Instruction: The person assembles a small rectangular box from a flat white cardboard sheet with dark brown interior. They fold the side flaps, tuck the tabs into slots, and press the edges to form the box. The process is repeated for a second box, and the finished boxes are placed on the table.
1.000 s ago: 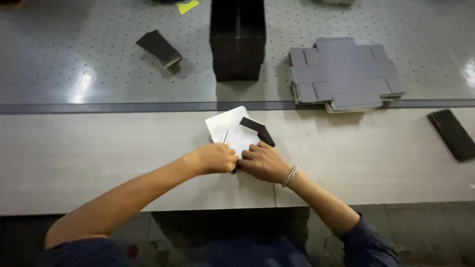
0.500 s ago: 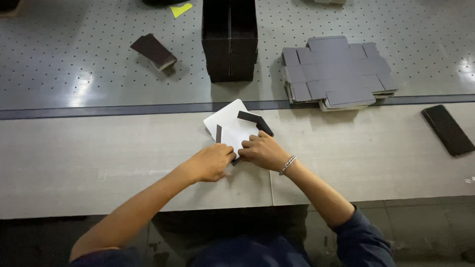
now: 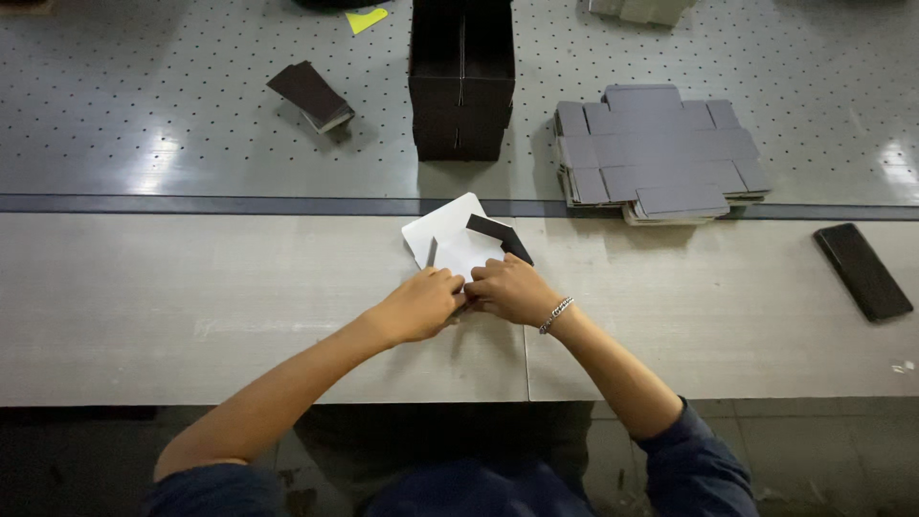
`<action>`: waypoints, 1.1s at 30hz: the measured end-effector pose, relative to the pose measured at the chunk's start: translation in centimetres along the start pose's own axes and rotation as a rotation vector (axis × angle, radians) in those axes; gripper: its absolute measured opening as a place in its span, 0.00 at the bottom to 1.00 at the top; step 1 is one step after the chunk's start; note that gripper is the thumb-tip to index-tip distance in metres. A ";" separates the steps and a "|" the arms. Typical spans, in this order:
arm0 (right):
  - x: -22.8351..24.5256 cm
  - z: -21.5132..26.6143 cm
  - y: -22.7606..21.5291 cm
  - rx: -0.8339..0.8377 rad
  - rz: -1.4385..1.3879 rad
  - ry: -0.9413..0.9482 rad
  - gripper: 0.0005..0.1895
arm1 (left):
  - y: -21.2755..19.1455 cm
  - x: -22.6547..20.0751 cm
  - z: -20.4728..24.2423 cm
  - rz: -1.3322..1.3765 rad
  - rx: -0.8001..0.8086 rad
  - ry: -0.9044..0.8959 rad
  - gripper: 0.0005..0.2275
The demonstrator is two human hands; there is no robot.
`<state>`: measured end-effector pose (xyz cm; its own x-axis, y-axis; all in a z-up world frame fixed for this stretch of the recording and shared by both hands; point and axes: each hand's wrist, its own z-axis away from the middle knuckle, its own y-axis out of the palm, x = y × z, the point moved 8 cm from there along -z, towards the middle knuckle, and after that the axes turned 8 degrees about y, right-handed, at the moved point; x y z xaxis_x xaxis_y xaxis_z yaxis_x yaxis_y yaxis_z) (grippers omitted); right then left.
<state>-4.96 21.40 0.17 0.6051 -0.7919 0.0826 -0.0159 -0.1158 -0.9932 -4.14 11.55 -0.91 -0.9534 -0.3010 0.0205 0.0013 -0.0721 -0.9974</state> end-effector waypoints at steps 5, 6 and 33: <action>1.1 0.1 -1.5 0.013 0.038 -0.015 0.03 | -2.4 -0.8 0.4 -0.068 -0.113 0.031 0.14; 1.3 0.0 -2.2 -0.001 0.034 -0.011 0.03 | -2.9 -0.9 0.4 -0.094 -0.145 0.028 0.14; 2.5 2.7 -3.7 0.175 -0.065 -0.083 0.21 | 1.5 -0.7 -0.4 0.021 -0.287 -0.076 0.08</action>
<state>-1.24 21.50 3.87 0.6641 -0.7329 0.1474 0.1596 -0.0536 -0.9857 -3.55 12.01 -2.43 -0.9288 -0.3706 -0.0065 -0.0746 0.2040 -0.9761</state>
